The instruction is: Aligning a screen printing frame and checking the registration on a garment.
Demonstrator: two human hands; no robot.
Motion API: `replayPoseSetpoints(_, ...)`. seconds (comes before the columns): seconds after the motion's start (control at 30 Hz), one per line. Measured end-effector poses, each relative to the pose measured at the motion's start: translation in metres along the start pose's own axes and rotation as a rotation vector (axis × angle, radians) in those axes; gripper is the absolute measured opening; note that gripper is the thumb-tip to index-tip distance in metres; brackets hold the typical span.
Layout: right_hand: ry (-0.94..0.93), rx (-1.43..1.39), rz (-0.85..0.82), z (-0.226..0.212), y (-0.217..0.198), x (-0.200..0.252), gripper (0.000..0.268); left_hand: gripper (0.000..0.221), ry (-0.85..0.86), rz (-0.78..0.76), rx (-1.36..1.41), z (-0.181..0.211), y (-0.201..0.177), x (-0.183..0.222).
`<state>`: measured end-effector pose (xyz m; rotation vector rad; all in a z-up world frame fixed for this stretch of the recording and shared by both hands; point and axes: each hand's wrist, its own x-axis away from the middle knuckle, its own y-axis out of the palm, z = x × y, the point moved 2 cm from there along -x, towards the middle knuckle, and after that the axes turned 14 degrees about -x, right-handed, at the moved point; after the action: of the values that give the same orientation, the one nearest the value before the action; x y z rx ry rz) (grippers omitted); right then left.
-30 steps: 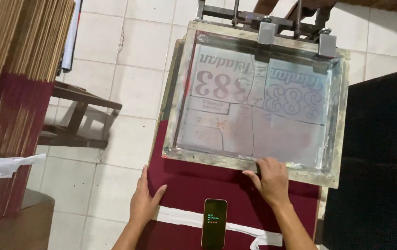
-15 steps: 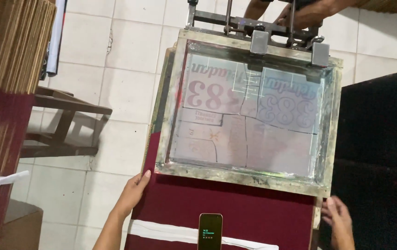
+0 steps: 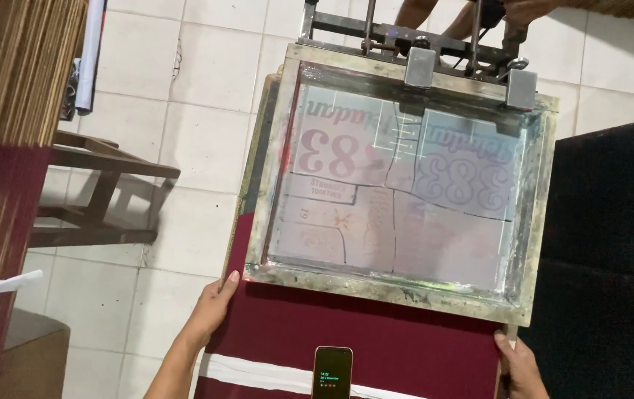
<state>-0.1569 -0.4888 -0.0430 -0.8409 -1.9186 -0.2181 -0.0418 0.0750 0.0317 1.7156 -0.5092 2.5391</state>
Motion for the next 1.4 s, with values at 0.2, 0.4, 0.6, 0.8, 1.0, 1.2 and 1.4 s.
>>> replayPoseSetpoints(0.2, -0.029, 0.112, 0.044, -0.001, -0.003, -0.005, 0.056, 0.067, -0.021, 0.003, -0.063, 0.006, 0.001, 0.003)
replayPoseSetpoints(0.4, 0.017, -0.042, 0.024, -0.002, 0.003, 0.002, 0.052, 0.047, 0.057, 0.010, -0.003, -0.010, 0.001, -0.013)
replayPoseSetpoints(0.6, -0.036, 0.001, 0.024, 0.015, -0.019, -0.032, 0.050, 0.048, 0.097, 0.033, 0.013, 0.001, 0.001, -0.006)
replayPoseSetpoints(0.8, -0.048, -0.016, 0.003, 0.021, -0.028, -0.044, 0.047, 0.046, 0.104, 0.034, 0.027, -0.009, 0.001, -0.017)
replayPoseSetpoints(1.0, -0.090, -0.005, -0.041, 0.016, -0.024, -0.038, 0.045, 0.046, 0.119, 0.022, 0.005, -0.022, 0.002, -0.030)
replayPoseSetpoints(1.2, -0.115, 0.087, 0.036, 0.021, -0.034, -0.039, 0.045, 0.048, 0.140, 0.082, 0.005, -0.030, 0.006, -0.033)
replayPoseSetpoints(1.4, -1.386, 0.150, 0.440, -0.032, 0.008, 0.013, 0.048, 0.041, 0.265, 0.286, -0.019, -0.021, 0.013, -0.023)
